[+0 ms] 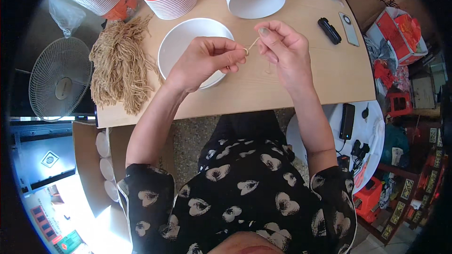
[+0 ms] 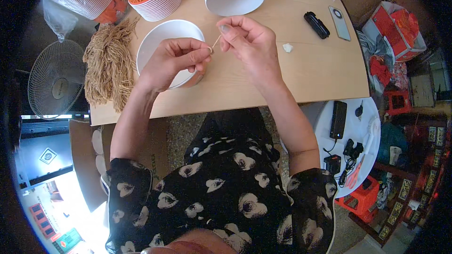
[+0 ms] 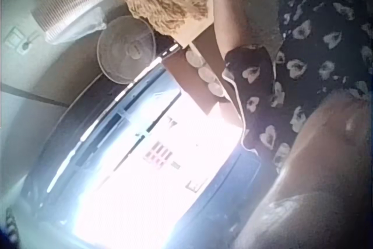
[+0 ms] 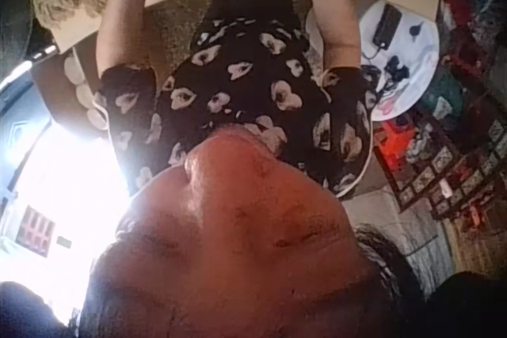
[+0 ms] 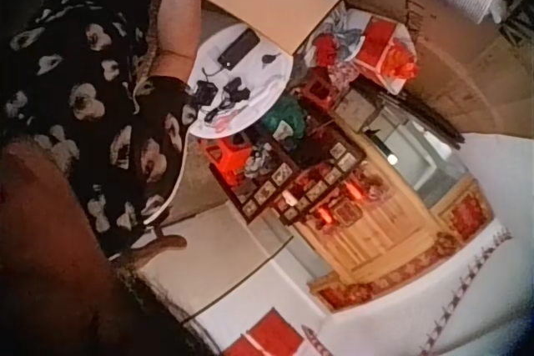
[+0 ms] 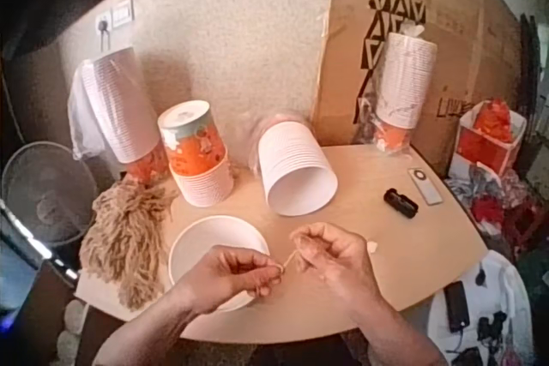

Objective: Tying small loops of thin string or thread, likely for packaging or tagging.

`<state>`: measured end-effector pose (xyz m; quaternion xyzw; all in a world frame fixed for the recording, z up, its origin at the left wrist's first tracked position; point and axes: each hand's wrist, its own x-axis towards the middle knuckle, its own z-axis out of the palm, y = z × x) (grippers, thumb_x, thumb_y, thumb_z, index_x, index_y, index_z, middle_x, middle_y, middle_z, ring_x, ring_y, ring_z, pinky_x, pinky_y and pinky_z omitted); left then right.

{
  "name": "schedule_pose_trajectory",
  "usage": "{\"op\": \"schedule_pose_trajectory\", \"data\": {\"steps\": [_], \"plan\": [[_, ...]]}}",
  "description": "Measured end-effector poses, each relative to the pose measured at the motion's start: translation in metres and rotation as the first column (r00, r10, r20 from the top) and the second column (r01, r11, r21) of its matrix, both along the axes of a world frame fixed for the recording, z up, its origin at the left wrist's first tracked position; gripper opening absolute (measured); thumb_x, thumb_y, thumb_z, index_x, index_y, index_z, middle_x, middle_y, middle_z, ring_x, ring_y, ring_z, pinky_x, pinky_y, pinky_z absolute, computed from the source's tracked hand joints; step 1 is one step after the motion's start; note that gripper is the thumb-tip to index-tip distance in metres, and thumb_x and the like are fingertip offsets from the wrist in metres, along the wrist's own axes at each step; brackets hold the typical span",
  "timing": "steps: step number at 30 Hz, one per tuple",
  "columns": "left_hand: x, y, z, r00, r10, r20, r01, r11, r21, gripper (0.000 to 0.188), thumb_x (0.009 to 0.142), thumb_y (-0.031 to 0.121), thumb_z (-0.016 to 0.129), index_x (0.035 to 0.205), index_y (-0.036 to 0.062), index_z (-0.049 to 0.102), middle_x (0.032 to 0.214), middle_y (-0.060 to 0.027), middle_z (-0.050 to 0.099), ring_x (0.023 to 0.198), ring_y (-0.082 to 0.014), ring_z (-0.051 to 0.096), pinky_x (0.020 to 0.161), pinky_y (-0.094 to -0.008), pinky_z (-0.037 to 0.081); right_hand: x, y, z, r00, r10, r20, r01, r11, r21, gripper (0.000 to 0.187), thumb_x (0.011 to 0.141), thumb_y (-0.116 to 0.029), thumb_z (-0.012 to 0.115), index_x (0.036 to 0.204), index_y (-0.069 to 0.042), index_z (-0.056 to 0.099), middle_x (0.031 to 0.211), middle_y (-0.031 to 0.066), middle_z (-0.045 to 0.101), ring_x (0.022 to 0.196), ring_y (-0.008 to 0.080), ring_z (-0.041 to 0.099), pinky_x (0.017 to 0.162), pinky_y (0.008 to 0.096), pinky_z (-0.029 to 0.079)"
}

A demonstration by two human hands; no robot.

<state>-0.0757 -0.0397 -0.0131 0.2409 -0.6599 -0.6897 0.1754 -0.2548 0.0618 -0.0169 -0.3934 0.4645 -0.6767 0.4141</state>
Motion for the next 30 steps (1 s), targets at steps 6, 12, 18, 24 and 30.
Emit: {"op": "schedule_pose_trajectory", "data": {"steps": [6,12,18,24,30], "plan": [[-0.001,-0.005,-0.006,0.997,-0.078,-0.028,0.082,0.982,0.169,0.023,0.093,0.021,0.068,0.104,0.0010,0.070,0.089,-0.0028,0.070,0.073,-0.0064,0.060,0.065,-0.0198,0.048,-0.005,-0.006,-0.008,1.000,0.000,0.015,0.001,0.999,-0.036,0.018,0.096,-0.013,0.062,0.108,0.000,0.065,0.073,0.0015,0.058,0.060,0.0033,0.045,0.049,0.0177,0.029],[-0.002,-0.004,-0.004,0.996,-0.083,-0.045,0.091,0.960,0.265,0.021,0.094,0.021,0.068,0.104,0.0021,0.070,0.091,-0.0023,0.070,0.072,-0.0050,0.059,0.063,-0.0179,0.046,-0.006,-0.008,-0.014,1.000,-0.002,0.006,0.002,1.000,-0.008,0.016,0.096,-0.011,0.061,0.108,-0.001,0.066,0.075,0.0023,0.060,0.062,0.0025,0.047,0.050,0.0170,0.031],[-0.003,-0.003,0.001,0.999,-0.042,-0.026,0.048,0.953,0.299,0.020,0.094,0.020,0.068,0.104,0.0028,0.070,0.092,-0.0019,0.070,0.070,-0.0040,0.057,0.060,-0.0172,0.045,0.006,0.001,-0.027,0.803,-0.315,-0.507,0.267,0.949,-0.166,0.015,0.089,-0.007,0.067,0.102,0.000,0.068,0.085,0.0050,0.066,0.080,0.0149,0.062,0.072,0.0283,0.047],[-0.005,-0.003,-0.003,0.999,-0.002,-0.039,0.013,0.962,0.274,0.020,0.094,0.020,0.068,0.102,0.0020,0.070,0.091,-0.0025,0.070,0.069,-0.0036,0.057,0.058,-0.0161,0.044,0.018,0.018,-0.026,0.606,-0.451,-0.656,0.244,0.889,-0.386,0.024,0.080,-0.002,0.074,0.103,0.000,0.066,0.088,0.0083,0.066,0.085,0.0221,0.061,0.082,0.0337,0.047],[-0.007,0.000,0.000,0.999,-0.033,-0.012,0.034,0.984,0.177,0.023,0.094,0.019,0.068,0.104,-0.0009,0.070,0.090,-0.0045,0.070,0.072,-0.0051,0.060,0.063,-0.0184,0.048,0.012,0.013,-0.019,0.780,-0.262,-0.568,0.140,0.958,-0.250,0.018,0.083,-0.004,0.074,0.099,0.001,0.067,0.087,0.0076,0.067,0.083,0.0178,0.061,0.078,0.0302,0.049]]}}
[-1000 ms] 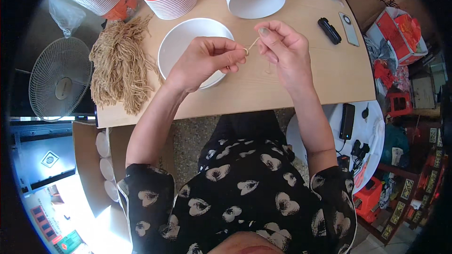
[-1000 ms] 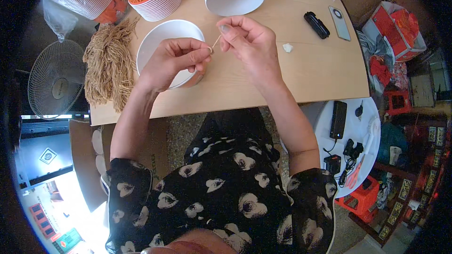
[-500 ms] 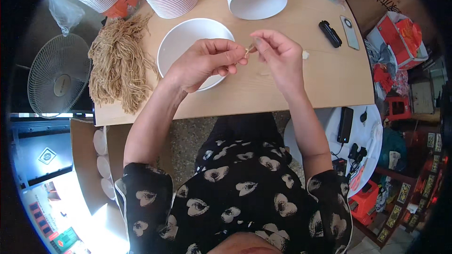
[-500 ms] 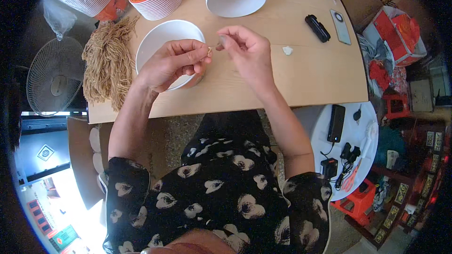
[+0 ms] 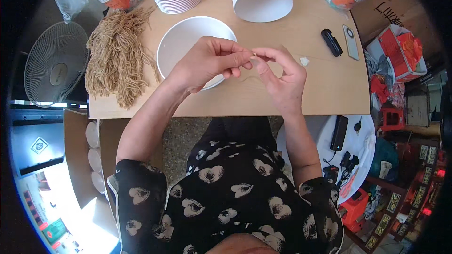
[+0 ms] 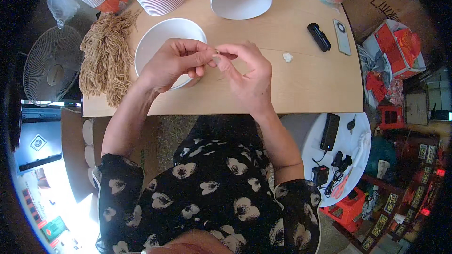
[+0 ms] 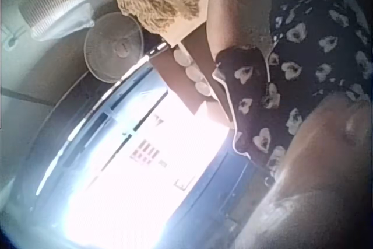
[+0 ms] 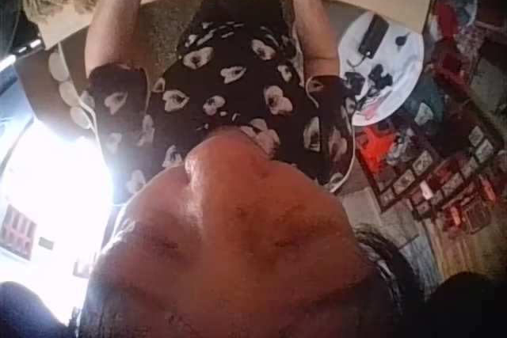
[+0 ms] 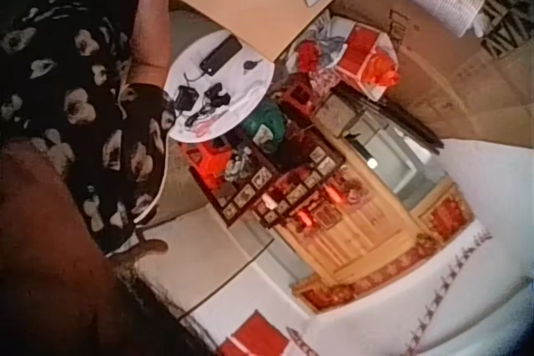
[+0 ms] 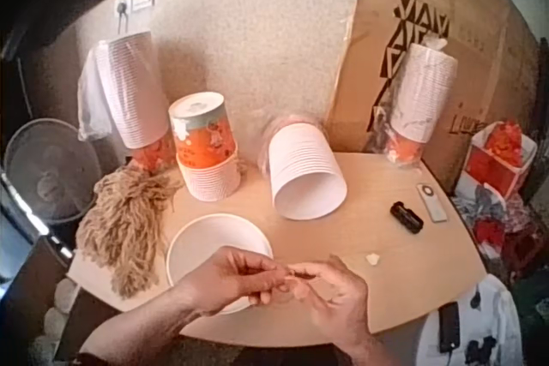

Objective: Tying small loops of thin string or thread, likely for packaging or tagging.

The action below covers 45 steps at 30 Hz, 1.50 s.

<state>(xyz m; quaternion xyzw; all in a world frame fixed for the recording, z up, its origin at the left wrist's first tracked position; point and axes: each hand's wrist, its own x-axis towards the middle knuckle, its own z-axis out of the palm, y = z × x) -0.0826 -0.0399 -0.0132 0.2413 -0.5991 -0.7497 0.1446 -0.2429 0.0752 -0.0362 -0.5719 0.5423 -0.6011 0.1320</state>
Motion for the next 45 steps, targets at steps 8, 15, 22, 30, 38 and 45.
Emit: {"op": "schedule_pose_trajectory", "data": {"steps": [8,15,22,30,38,45], "plan": [[-0.002,0.002,-0.009,0.995,0.007,-0.100,-0.002,0.999,0.049,0.024,0.094,0.014,0.067,0.110,-0.0039,0.069,0.091,-0.0077,0.070,0.078,-0.0103,0.063,0.074,-0.0228,0.054,-0.001,0.003,-0.010,0.971,-0.036,0.235,0.036,0.999,0.000,0.011,0.090,-0.005,0.069,0.096,0.003,0.065,0.089,0.0054,0.066,0.086,0.0124,0.061,0.081,0.0273,0.050],[-0.004,0.005,-0.008,0.993,0.015,-0.119,-0.018,1.000,-0.024,0.024,0.094,0.011,0.066,0.113,-0.0037,0.068,0.089,-0.0065,0.069,0.078,-0.0093,0.063,0.074,-0.0228,0.054,-0.006,0.010,-0.003,0.880,0.009,0.475,-0.121,0.971,0.207,0.019,0.095,-0.016,0.064,0.099,0.003,0.066,0.088,0.0070,0.067,0.083,0.0115,0.063,0.078,0.0262,0.050],[-0.006,0.013,-0.005,0.996,0.049,-0.071,-0.063,0.973,-0.221,0.022,0.096,0.010,0.064,0.115,-0.0017,0.066,0.090,-0.0021,0.069,0.077,-0.0058,0.062,0.070,-0.0209,0.052,-0.006,0.004,-0.011,0.865,0.078,0.496,-0.221,0.946,0.237,0.014,0.094,-0.011,0.065,0.099,0.002,0.066,0.087,0.0067,0.067,0.079,0.0111,0.063,0.076,0.0261,0.051],[-0.006,0.010,-0.002,0.997,0.030,-0.075,-0.041,0.988,-0.147,0.018,0.095,0.009,0.064,0.108,-0.0035,0.066,0.087,-0.0040,0.068,0.076,-0.0071,0.062,0.072,-0.0219,0.053,-0.006,0.003,-0.025,0.602,0.160,0.782,-0.207,0.978,-0.040,0.015,0.095,-0.012,0.062,0.101,0.002,0.061,0.096,0.0101,0.067,0.081,0.0126,0.062,0.076,0.0267,0.050],[-0.006,0.009,0.002,0.999,-0.009,-0.036,0.003,0.985,-0.171,0.019,0.097,0.013,0.062,0.109,-0.0011,0.066,0.085,-0.0017,0.066,0.076,-0.0065,0.060,0.070,-0.0207,0.051,-0.014,0.012,-0.013,0.668,0.228,0.708,-0.329,0.944,0.006,0.022,0.098,-0.015,0.058,0.110,0.003,0.060,0.098,0.0101,0.065,0.078,0.0121,0.061,0.070,0.0262,0.050],[-0.007,0.007,0.005,0.998,-0.046,-0.046,0.038,0.986,-0.164,0.018,0.096,0.011,0.063,0.108,-0.0022,0.066,0.087,-0.0030,0.067,0.076,-0.0068,0.061,0.071,-0.0213,0.052,-0.025,0.024,-0.017,0.935,0.142,0.326,-0.240,0.928,0.284,0.019,0.091,-0.007,0.069,0.105,0.005,0.066,0.083,0.0038,0.066,0.075,0.0090,0.060,0.067,0.0223,0.049]]}}
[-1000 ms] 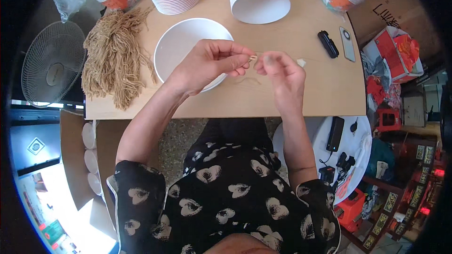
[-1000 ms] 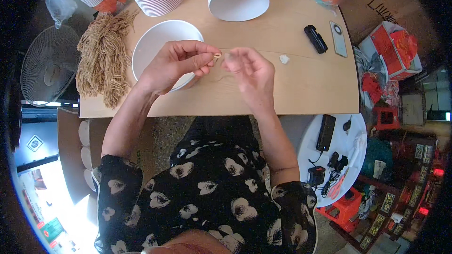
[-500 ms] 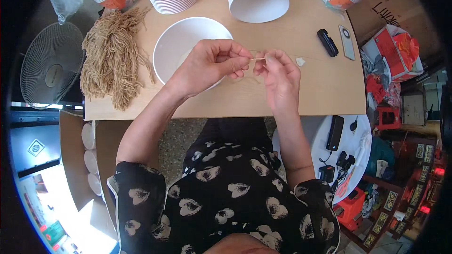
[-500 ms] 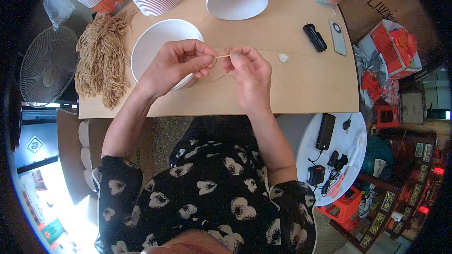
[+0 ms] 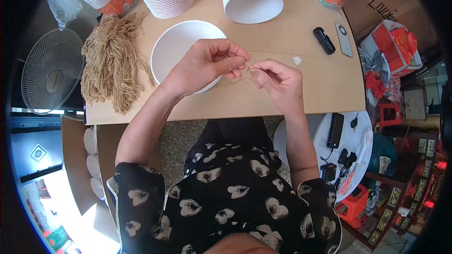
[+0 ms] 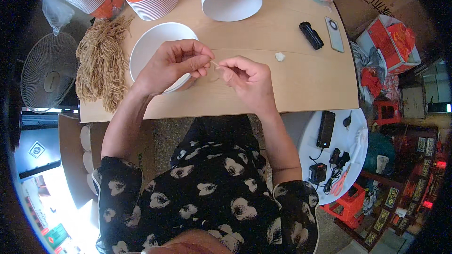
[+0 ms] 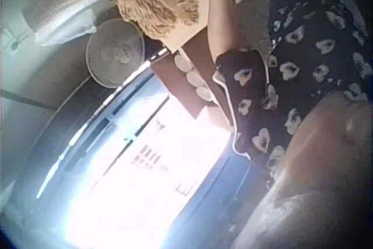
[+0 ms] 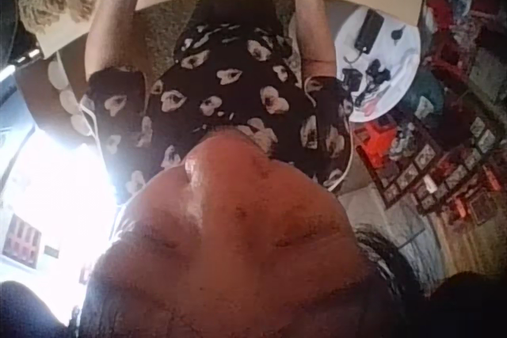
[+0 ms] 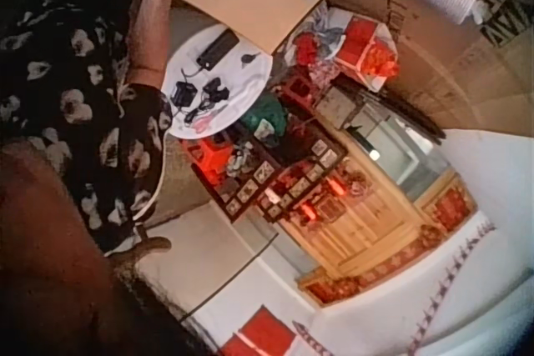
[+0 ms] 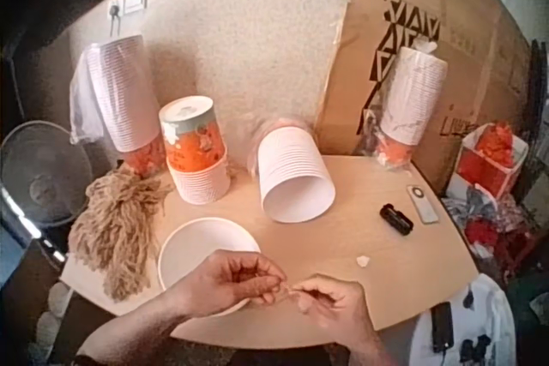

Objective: Tying small loops of thin string or thread, likely for packaging or tagging.

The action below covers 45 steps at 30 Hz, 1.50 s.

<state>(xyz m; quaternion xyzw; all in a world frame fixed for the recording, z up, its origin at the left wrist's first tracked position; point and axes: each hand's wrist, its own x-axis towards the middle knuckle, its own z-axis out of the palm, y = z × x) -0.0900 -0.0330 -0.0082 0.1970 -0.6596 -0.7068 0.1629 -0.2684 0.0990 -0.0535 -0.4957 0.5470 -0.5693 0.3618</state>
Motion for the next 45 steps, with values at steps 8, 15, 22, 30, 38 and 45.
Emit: {"op": "schedule_pose_trajectory", "data": {"steps": [8,15,22,30,38,45], "plan": [[0.000,0.001,-0.002,1.000,-0.018,-0.010,0.019,1.000,0.015,0.016,0.096,0.008,0.062,0.107,-0.0038,0.065,0.088,-0.0048,0.068,0.078,-0.0081,0.062,0.074,-0.0224,0.053,0.002,-0.009,-0.009,0.991,0.026,0.134,-0.015,0.997,-0.078,0.014,0.096,-0.010,0.062,0.103,0.002,0.064,0.085,0.0042,0.068,0.074,0.0054,0.060,0.064,0.0191,0.047],[0.008,0.007,-0.002,0.996,0.042,0.080,-0.017,0.955,-0.295,0.018,0.092,0.008,0.066,0.107,-0.0019,0.066,0.085,-0.0065,0.068,0.074,-0.0098,0.064,0.067,-0.0257,0.053,0.001,-0.002,0.011,0.958,0.113,0.263,-0.167,0.967,0.191,0.015,0.099,-0.015,0.058,0.101,-0.001,0.062,0.074,0.0011,0.061,0.062,0.0039,0.052,0.055,0.0180,0.039],[0.020,0.020,-0.009,0.932,0.361,-0.042,-0.205,0.425,-0.882,0.021,0.081,0.010,0.072,0.101,0.0066,0.068,0.091,-0.0092,0.067,0.073,-0.0325,0.067,0.064,-0.0408,0.054,0.012,-0.006,0.014,0.998,-0.045,0.041,0.043,0.997,0.059,0.013,0.097,-0.014,0.062,0.098,-0.001,0.065,0.071,-0.0044,0.056,0.058,0.0004,0.042,0.051,0.0164,0.030],[0.040,0.008,-0.011,0.934,0.356,-0.026,-0.203,0.470,-0.859,0.023,0.080,0.005,0.073,0.103,0.0024,0.068,0.089,-0.0121,0.068,0.075,-0.0291,0.068,0.066,-0.0376,0.054,0.016,-0.014,0.024,0.989,-0.144,-0.032,0.144,0.990,0.006,0.007,0.090,-0.005,0.070,0.093,0.001,0.070,0.074,-0.0051,0.059,0.065,0.0013,0.048,0.057,0.0165,0.037],[0.020,-0.015,0.018,0.985,0.166,-0.038,-0.107,0.434,-0.894,0.037,0.078,0.017,0.079,0.109,0.0014,0.067,0.096,-0.0110,0.071,0.074,-0.0253,0.067,0.069,-0.0362,0.054,0.009,-0.026,0.040,0.982,0.016,-0.190,-0.035,0.995,-0.095,0.009,0.089,-0.005,0.071,0.094,0.002,0.069,0.082,-0.0025,0.063,0.069,0.0027,0.053,0.061,0.0189,0.043],[0.011,-0.036,0.033,0.924,-0.327,0.199,0.354,0.927,-0.124,0.048,0.097,0.046,0.059,0.116,0.0032,0.065,0.098,-0.0032,0.072,0.076,-0.0065,0.056,0.064,-0.0216,0.044,0.004,-0.022,0.051,0.978,0.025,-0.209,-0.038,0.998,-0.059,0.013,0.097,-0.011,0.062,0.098,0.001,0.064,0.079,-0.0032,0.057,0.069,0.0027,0.050,0.060,0.0189,0.040]]}}
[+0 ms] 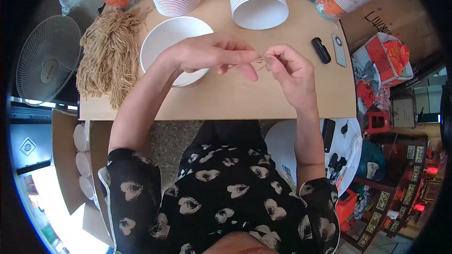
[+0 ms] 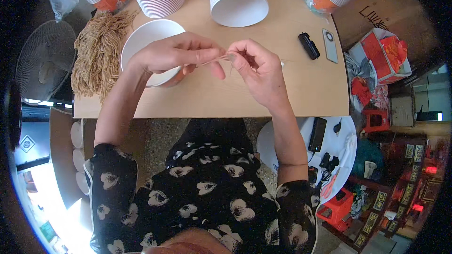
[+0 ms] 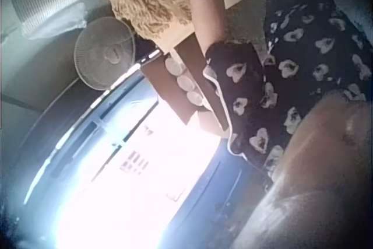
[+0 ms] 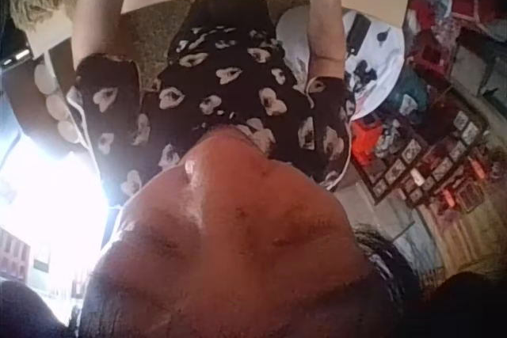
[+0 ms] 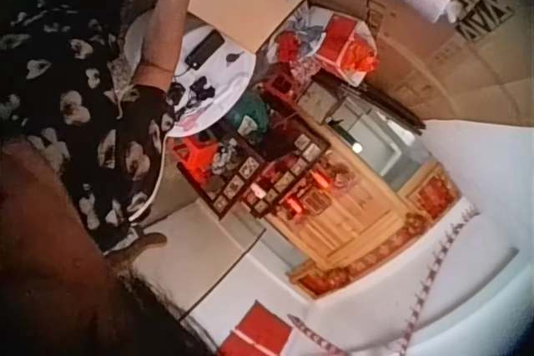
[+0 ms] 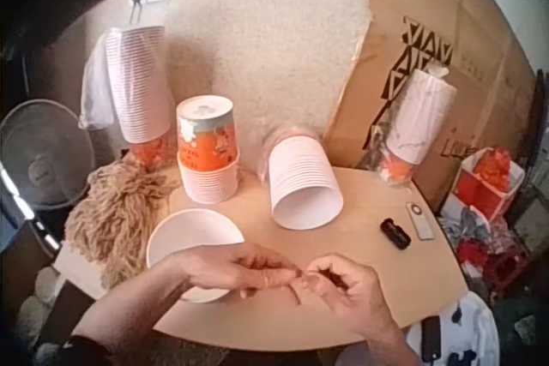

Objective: Tying small loops of thin string or thread, likely for packaging or tagging.

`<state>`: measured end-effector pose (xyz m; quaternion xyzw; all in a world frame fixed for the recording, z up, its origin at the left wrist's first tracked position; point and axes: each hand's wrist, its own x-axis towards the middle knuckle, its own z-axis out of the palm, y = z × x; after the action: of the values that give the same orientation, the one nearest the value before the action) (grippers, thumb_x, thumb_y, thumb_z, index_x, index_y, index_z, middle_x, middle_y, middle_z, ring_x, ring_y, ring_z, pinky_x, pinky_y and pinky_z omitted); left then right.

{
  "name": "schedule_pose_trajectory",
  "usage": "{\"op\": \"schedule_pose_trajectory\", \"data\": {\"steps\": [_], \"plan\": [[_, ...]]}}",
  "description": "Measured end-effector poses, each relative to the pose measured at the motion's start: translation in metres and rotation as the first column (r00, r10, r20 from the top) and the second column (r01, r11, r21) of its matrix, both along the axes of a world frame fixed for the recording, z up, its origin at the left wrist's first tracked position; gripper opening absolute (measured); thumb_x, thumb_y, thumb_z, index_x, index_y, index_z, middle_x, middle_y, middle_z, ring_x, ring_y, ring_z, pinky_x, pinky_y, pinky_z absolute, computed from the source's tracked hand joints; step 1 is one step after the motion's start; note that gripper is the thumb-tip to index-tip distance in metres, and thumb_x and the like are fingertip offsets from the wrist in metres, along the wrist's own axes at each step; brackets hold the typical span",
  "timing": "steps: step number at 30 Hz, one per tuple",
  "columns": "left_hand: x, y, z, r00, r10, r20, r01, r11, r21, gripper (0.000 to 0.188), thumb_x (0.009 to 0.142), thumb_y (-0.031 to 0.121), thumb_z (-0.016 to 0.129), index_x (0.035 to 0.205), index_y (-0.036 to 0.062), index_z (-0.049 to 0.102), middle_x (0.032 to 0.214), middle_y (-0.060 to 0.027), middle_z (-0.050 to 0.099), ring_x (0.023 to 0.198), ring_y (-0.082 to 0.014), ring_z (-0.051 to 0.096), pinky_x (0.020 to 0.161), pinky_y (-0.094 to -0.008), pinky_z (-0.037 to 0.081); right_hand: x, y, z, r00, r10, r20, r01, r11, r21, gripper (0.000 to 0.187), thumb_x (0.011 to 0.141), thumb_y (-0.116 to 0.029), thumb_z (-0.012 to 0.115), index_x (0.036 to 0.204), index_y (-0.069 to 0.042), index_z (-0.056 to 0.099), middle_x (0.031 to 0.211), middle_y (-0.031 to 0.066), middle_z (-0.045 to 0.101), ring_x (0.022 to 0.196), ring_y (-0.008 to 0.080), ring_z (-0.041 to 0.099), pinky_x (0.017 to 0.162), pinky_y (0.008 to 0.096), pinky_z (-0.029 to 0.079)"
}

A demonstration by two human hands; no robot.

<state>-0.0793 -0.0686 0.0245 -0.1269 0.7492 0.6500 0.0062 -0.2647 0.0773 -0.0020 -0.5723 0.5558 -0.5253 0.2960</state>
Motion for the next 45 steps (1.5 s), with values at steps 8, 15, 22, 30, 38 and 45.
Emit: {"op": "schedule_pose_trajectory", "data": {"steps": [8,15,22,30,38,45], "plan": [[-0.008,-0.004,-0.024,0.993,0.115,-0.034,-0.108,0.981,0.159,0.025,0.097,0.023,0.064,0.110,0.0020,0.068,0.088,-0.0011,0.070,0.074,-0.0046,0.059,0.061,-0.0177,0.043,-0.007,0.005,-0.011,0.995,-0.095,-0.009,0.094,0.995,-0.033,0.011,0.096,-0.009,0.062,0.096,0.002,0.064,0.074,-0.0042,0.055,0.066,0.0016,0.048,0.057,0.0178,0.038],[-0.007,0.006,-0.020,0.980,0.193,-0.041,-0.181,0.962,0.204,0.020,0.093,0.018,0.067,0.106,0.0033,0.071,0.088,0.0004,0.069,0.074,-0.0046,0.059,0.063,-0.0184,0.045,-0.006,0.001,-0.016,0.972,-0.079,0.221,0.088,0.996,-0.031,0.011,0.094,-0.008,0.064,0.096,0.003,0.067,0.071,-0.0022,0.060,0.063,0.0021,0.053,0.055,0.0180,0.041],[-0.006,0.019,-0.024,0.923,0.344,-0.169,-0.329,0.938,0.111,0.023,0.089,0.003,0.069,0.112,-0.0004,0.067,0.092,-0.0022,0.069,0.075,-0.0048,0.061,0.057,-0.0176,0.049,0.003,-0.009,-0.022,0.884,-0.055,0.463,0.039,0.998,0.044,0.014,0.094,-0.012,0.066,0.098,0.001,0.067,0.067,-0.0008,0.057,0.055,0.0027,0.048,0.045,0.0175,0.030],[0.005,0.038,-0.022,0.829,0.457,-0.323,-0.476,0.879,0.021,0.027,0.090,0.003,0.069,0.116,-0.0004,0.065,0.093,-0.0025,0.071,0.079,-0.0038,0.061,0.070,-0.0177,0.050,0.021,-0.016,-0.020,0.839,-0.033,0.543,-0.026,0.994,0.102,0.012,0.093,-0.012,0.067,0.091,-0.001,0.065,0.063,-0.0023,0.054,0.052,0.0022,0.044,0.044,0.0182,0.028],[0.013,0.039,-0.036,0.776,0.558,-0.295,-0.575,0.817,0.033,0.020,0.090,0.008,0.071,0.108,-0.0008,0.072,0.087,-0.0043,0.072,0.072,-0.0036,0.060,0.062,-0.0187,0.050,0.030,-0.017,-0.015,0.855,-0.050,0.517,-0.031,0.989,0.147,0.014,0.091,-0.015,0.071,0.089,-0.003,0.063,0.060,-0.0025,0.053,0.049,0.0021,0.042,0.043,0.0186,0.027],[0.019,0.034,-0.033,0.807,0.529,-0.261,-0.536,0.843,0.052,0.019,0.090,0.010,0.071,0.106,-0.0008,0.072,0.086,-0.0048,0.072,0.075,-0.0062,0.065,0.066,-0.0203,0.054,0.027,-0.018,-0.008,0.836,-0.057,0.545,-0.046,0.984,0.173,0.016,0.092,-0.015,0.069,0.097,-0.003,0.060,0.063,-0.0007,0.055,0.051,0.0025,0.045,0.042,0.0172,0.026]]}}
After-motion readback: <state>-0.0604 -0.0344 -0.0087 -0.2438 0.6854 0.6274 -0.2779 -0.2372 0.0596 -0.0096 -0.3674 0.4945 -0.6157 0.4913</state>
